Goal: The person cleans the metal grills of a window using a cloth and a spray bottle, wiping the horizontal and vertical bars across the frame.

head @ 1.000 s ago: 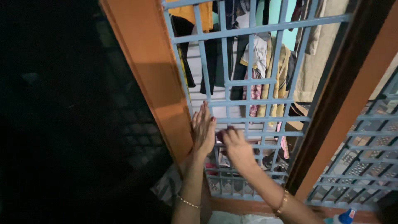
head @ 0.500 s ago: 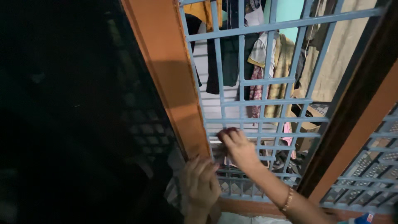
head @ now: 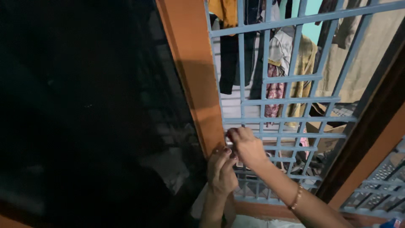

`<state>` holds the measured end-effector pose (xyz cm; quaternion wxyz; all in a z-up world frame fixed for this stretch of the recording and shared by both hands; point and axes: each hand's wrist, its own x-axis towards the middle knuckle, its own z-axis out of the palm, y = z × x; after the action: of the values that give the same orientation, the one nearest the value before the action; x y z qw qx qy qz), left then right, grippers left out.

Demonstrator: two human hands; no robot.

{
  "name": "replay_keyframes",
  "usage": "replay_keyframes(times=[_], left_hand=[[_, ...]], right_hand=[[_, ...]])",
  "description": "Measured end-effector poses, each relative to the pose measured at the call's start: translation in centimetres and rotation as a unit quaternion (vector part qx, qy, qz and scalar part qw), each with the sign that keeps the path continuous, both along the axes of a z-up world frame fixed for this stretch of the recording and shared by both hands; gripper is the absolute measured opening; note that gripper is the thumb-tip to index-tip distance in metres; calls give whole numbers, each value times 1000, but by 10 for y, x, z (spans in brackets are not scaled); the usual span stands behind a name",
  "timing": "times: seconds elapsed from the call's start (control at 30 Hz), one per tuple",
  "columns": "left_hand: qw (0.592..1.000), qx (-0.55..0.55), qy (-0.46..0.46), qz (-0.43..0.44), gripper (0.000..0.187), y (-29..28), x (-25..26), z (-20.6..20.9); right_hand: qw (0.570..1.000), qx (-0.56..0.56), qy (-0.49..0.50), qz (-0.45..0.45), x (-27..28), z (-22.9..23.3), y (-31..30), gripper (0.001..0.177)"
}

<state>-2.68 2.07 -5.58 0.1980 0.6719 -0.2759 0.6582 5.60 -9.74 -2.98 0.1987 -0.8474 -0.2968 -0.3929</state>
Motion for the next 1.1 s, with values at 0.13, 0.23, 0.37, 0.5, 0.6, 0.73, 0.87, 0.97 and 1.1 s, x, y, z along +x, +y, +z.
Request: replay_keyframes(times=[0.13,0.23,0.37,0.5,0.6,0.73,0.87,0.97,1.1], left_hand=[[1000,-7,-12,-28,24,0,1,3],[999,-13,-10,-29,24,-1,2,0],[999,-14,-31,-37,19,0,-1,-1],[999,-9,-17,-42,20,1,0,-4],[999,-14,-14,-36,19,0,1,-6],[999,-9,-7,-52,21,3,0,-8],[998,-9,-21,-57,23,3,2,-5],[998,-15,-30,-61,19,1,2,-5],[998,-15,-22,-52,19,1,2,-7]], right_hand=[[1000,-3,3,1,9,7,8,34],[998,-20,43,29,-12,12,-7,38],[1000,-6,24,-14,-28,15,-17,37],[999,-6,36,-31,-6,18,9,35],[1000,3,24,-6,-5,15,7,43],[999,-26,20,-14,-25,-3,-8,40],[1000,5,16,12,-26,-6,-6,41],[999,43,16,-5,-25,0,0,43],[998,0,36,-57,-18,12,10,49]])
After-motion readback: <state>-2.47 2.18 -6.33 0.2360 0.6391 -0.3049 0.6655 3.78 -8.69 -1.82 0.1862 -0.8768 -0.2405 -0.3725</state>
